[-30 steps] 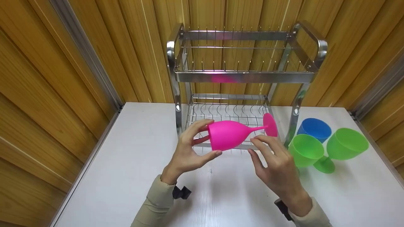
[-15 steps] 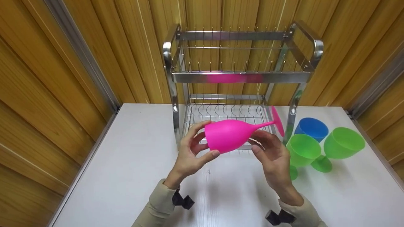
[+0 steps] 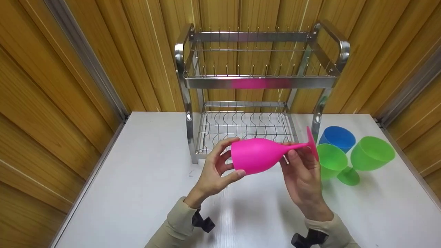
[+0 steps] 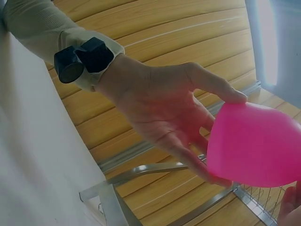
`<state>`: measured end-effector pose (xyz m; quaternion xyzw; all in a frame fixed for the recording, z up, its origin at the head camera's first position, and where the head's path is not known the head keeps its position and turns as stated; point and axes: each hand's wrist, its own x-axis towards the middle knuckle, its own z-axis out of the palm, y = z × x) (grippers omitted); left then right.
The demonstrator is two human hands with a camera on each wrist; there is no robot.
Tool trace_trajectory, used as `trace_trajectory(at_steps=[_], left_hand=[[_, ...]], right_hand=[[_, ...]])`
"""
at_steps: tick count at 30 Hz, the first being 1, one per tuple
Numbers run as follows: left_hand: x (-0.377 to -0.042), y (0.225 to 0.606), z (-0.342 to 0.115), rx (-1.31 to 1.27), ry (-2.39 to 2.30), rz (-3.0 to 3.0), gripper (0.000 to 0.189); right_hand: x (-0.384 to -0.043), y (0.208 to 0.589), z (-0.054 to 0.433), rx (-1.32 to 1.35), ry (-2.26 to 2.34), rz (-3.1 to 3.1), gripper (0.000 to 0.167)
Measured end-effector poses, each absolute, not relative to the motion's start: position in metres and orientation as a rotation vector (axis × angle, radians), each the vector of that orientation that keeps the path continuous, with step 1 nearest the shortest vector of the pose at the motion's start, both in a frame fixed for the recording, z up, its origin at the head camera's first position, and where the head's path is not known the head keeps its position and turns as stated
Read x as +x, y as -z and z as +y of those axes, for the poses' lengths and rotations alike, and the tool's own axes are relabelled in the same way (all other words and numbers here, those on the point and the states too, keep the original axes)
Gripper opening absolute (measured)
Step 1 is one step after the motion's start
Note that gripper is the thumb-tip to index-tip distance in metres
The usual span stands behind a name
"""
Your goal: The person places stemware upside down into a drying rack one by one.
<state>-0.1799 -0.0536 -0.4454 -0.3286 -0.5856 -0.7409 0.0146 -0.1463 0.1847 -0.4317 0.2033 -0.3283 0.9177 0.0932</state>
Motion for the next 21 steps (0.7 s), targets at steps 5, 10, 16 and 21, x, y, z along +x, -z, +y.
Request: trace_trajectory(at_steps=[5, 10, 16, 21], left_hand=[[-0.180, 0.447, -0.054, -1.037, 2.312, -1.821, 0.083], [-0.180, 0.447, -0.055, -1.037, 2.325, -1.829, 0.083], [-0.181, 0.445, -0.059, -1.024, 2.297, -1.868, 0.083], [-0.187, 0.440, -0.070, -1.022, 2.176, -1.933, 0.078]], right_hand=[[-0.145, 0.431, 0.184, 0.602, -2.726, -0.962, 0.035], [-0.146, 0.431, 0.183, 0.606, -2.715, -0.953, 0.032], [-0.148, 0.429, 0.181, 0.564, -2.700, -0.988, 0.033], [-0.157, 0.426, 0.179, 0.530, -2.688, -1.015, 0.034]])
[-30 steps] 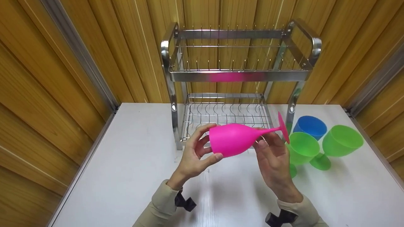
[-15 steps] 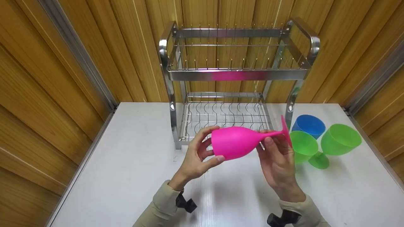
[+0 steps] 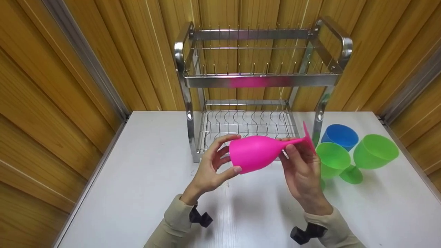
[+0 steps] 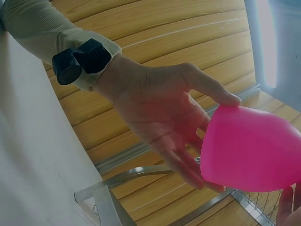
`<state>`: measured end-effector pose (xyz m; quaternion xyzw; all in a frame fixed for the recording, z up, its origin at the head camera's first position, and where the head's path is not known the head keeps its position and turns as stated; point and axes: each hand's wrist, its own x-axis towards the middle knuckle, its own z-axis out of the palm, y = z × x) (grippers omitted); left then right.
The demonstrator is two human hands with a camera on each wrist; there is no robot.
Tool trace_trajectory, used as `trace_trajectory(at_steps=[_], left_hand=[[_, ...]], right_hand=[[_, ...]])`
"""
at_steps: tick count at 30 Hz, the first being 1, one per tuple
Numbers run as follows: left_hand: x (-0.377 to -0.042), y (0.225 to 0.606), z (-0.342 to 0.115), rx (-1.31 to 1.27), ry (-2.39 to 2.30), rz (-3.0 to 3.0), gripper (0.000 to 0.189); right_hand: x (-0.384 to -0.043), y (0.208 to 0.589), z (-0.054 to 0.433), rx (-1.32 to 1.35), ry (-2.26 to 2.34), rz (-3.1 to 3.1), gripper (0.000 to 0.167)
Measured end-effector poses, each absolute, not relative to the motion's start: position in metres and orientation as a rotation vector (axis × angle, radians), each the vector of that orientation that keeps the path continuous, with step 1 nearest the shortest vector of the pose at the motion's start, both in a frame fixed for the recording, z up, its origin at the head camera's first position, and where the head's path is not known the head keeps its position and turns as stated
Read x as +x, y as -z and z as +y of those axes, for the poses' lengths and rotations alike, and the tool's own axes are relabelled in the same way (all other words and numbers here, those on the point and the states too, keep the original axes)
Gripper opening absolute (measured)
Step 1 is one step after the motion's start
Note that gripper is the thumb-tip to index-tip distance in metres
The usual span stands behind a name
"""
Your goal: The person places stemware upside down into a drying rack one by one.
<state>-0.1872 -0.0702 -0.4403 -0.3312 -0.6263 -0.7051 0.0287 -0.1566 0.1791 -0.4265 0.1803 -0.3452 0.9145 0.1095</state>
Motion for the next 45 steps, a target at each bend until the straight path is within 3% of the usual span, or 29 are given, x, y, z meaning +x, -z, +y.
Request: trace_trajectory(at_steps=[7, 11, 22, 34, 45], left_hand=[[-0.206, 0.432, -0.098, -0.776, 1.774, -1.978, 0.045], [-0.220, 0.433, -0.114, -0.573, 1.498, -2.005, 0.038], [-0.247, 0.462, -0.124, -0.270, 1.347, -1.998, 0.052], [-0.254, 0.483, -0.143, -0.215, 1.402, -2.060, 0.054], [-0.258, 0.480, -0.141, -0.235, 1.416, -2.070, 0.052]], right_hand=[[-0.189, 0.427, 0.171, 0.509, -2.488, -1.205, 0.031], [-0.210, 0.429, 0.161, 0.498, -2.307, -1.352, 0.029], [-0.264, 0.426, 0.120, 0.514, -1.850, -1.806, 0.030], [-0.318, 0.434, 0.072, 0.560, -1.789, -1.977, 0.020], [-0.354, 0.433, 0.046, 0.510, -1.687, -2.121, 0.019]])
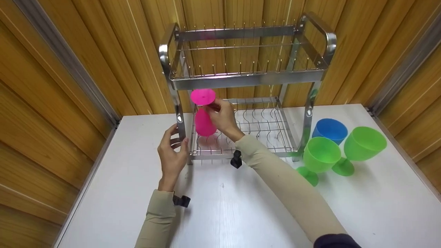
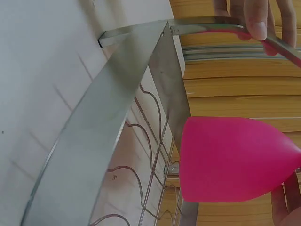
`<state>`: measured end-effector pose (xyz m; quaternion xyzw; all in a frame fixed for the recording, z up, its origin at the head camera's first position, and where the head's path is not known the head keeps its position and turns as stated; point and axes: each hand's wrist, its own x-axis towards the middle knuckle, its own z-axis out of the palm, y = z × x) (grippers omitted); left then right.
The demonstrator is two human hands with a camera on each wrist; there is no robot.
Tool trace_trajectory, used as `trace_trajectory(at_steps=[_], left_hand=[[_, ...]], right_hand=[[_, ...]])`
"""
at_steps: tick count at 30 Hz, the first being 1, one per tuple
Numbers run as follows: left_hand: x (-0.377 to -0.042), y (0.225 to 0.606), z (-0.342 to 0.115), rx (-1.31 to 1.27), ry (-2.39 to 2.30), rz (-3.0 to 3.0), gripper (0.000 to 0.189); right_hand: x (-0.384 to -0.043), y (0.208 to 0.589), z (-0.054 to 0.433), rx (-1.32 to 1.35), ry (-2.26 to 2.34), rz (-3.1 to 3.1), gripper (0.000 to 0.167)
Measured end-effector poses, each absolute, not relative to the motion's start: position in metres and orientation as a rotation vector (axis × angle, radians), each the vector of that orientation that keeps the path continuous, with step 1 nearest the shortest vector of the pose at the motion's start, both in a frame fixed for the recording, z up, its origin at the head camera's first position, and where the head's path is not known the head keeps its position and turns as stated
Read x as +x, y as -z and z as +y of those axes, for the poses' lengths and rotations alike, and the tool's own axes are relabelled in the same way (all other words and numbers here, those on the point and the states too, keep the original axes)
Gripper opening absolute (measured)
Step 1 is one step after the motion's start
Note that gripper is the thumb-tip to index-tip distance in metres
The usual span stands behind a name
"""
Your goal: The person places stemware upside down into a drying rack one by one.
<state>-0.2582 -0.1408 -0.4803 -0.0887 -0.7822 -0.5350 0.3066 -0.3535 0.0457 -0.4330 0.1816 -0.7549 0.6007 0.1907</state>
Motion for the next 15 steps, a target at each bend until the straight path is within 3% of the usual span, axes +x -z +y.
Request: trace_trajectory(at_steps=[15], left_hand=[[-0.259, 0.482, -0.141, -0.233, 1.399, -2.073, 0.051]], right_hand=[[-0.378, 0.444, 0.025, 0.510, -1.630, -2.147, 0.017]])
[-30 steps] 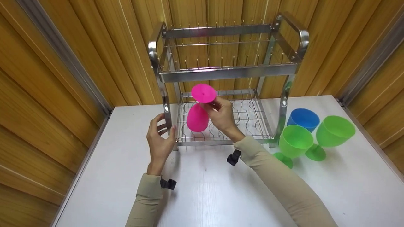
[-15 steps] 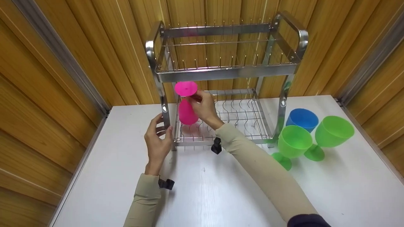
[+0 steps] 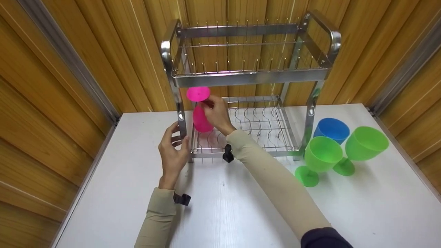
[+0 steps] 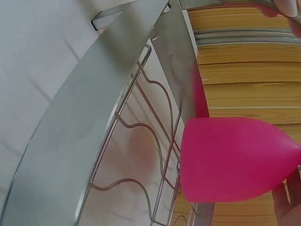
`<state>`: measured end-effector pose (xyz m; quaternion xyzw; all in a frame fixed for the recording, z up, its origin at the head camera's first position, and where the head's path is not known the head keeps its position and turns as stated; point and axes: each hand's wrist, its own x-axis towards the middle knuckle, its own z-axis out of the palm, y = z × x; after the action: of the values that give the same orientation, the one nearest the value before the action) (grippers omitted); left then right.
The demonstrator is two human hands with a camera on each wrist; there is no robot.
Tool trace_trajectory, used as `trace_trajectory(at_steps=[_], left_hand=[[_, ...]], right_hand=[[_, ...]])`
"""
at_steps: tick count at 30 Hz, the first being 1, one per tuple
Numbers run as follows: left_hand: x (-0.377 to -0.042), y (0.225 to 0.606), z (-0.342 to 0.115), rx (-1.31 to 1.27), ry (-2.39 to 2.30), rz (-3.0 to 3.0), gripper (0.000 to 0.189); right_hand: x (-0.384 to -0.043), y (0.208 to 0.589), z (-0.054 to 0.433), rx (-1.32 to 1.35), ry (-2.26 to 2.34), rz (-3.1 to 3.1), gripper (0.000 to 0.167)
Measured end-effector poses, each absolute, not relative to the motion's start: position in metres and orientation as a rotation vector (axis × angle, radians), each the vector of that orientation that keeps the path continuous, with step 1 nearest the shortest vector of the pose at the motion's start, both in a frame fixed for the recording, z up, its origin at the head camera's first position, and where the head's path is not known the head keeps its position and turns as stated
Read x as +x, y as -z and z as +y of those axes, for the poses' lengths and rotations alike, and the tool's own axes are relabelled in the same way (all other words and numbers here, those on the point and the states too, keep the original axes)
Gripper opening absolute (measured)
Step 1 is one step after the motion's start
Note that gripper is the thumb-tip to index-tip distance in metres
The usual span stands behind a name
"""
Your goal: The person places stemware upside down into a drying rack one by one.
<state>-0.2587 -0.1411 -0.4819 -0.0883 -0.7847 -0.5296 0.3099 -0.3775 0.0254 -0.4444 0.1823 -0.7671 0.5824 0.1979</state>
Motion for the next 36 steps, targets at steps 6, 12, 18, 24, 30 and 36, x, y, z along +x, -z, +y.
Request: trace_trajectory(at_steps=[6, 12, 18, 24, 30, 36], left_hand=[[-0.258, 0.482, -0.142, -0.238, 1.404, -2.077, 0.052], [-0.257, 0.482, -0.144, -0.227, 1.406, -2.078, 0.052], [-0.258, 0.481, -0.144, -0.252, 1.412, -2.078, 0.052], [-0.259, 0.481, -0.143, -0.259, 1.433, -2.068, 0.053], [-0.259, 0.482, -0.141, -0.263, 1.442, -2.075, 0.053], [-0.259, 0.481, -0.144, -0.241, 1.425, -2.086, 0.054]], right_hand=[[-0.379, 0.450, 0.023, 0.425, -1.618, -2.159, 0.018], [-0.380, 0.452, 0.022, 0.386, -1.632, -2.169, 0.016], [-0.378, 0.453, 0.023, 0.387, -1.604, -2.188, 0.016], [-0.376, 0.453, 0.026, 0.411, -1.571, -2.222, 0.019], [-0.373, 0.453, 0.034, 0.425, -1.596, -2.206, 0.021], [-0.367, 0.452, 0.042, 0.457, -1.611, -2.234, 0.026]])
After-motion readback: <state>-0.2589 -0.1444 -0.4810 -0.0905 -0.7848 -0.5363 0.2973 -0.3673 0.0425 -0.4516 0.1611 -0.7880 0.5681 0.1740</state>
